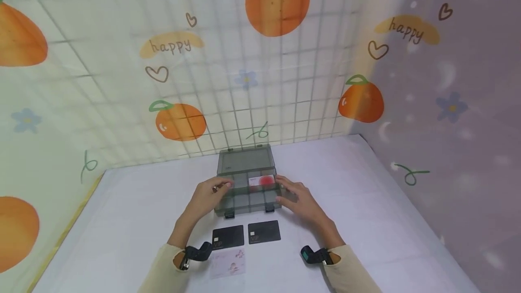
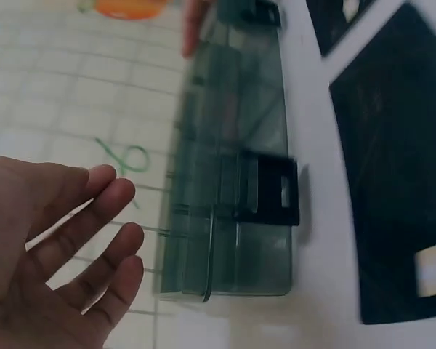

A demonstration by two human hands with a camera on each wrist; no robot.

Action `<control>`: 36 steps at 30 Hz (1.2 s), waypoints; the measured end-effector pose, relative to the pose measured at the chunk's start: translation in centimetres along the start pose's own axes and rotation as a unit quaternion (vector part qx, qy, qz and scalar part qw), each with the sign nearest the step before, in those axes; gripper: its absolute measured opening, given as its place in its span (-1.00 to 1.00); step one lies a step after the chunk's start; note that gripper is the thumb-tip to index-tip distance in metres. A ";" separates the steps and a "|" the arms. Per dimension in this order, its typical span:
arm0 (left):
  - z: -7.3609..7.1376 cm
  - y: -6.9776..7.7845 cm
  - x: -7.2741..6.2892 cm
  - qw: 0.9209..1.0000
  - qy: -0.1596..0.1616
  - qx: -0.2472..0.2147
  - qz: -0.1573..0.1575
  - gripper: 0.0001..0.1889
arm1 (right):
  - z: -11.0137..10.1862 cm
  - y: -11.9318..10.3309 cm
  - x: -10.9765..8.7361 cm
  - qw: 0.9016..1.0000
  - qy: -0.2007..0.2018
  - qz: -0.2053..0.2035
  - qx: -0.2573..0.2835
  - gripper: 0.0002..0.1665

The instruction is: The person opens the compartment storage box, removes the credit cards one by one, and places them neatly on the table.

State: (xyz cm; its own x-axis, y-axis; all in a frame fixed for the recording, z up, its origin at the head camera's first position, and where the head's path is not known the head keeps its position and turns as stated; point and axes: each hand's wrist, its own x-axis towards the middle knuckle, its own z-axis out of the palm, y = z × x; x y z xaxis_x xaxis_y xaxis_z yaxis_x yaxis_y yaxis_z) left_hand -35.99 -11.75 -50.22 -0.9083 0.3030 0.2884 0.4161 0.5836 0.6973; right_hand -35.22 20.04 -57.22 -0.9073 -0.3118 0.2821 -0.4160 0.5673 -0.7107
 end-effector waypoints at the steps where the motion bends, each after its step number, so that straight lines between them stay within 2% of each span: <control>1: 0.2 -0.3 0.7 1.000 -0.011 0.010 0.002 -0.78 | 0.0 0.0 0.0 1.000 0.000 -0.001 0.001 -0.23; 6: 1.2 -0.9 3.3 0.996 -0.079 0.049 0.002 -0.73 | -0.1 0.2 0.1 1.000 -0.003 -0.004 -0.007 -0.23; 9: 1.8 -0.9 4.1 0.991 -0.108 0.071 0.019 -0.70 | -0.2 0.2 0.2 1.000 -0.002 -0.007 -0.005 -0.24; 13: 2.7 -0.7 4.9 0.986 -0.127 0.092 0.055 -0.69 | -0.3 0.3 0.4 1.000 0.001 -0.012 -0.005 -0.25; 17: 3.6 -0.7 5.4 0.980 -0.139 0.120 0.071 -0.70 | -0.2 0.4 0.5 1.000 0.000 -0.015 -0.004 -0.25; 22: 4.3 -0.5 5.5 0.977 -0.155 0.141 0.050 -0.67 | 0.0 0.6 0.3 1.000 0.000 -0.019 -0.003 -0.26; 25: 4.3 -0.3 5.8 0.979 -0.162 0.123 0.029 -0.65 | 0.0 0.6 0.3 1.000 0.001 -0.014 -0.007 -0.26; 31: 4.3 0.0 6.1 0.990 -0.124 0.056 -0.048 -0.65 | 0.1 0.6 0.3 1.000 0.002 -0.006 -0.007 -0.27; 36: 4.4 0.4 6.2 0.988 -0.111 0.046 -0.093 -0.68 | 0.2 0.6 0.2 1.000 0.007 -0.014 -0.008 -0.27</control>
State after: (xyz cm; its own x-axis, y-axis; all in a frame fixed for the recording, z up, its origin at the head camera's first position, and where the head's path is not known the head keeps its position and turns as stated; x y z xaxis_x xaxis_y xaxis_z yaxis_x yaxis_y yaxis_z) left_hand -41.30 -6.34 -51.01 -0.9418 0.3361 0.0037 0.2551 0.7075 0.6590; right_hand -35.62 20.16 -57.66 -0.8956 -0.3170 0.3120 -0.4428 0.5699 -0.6921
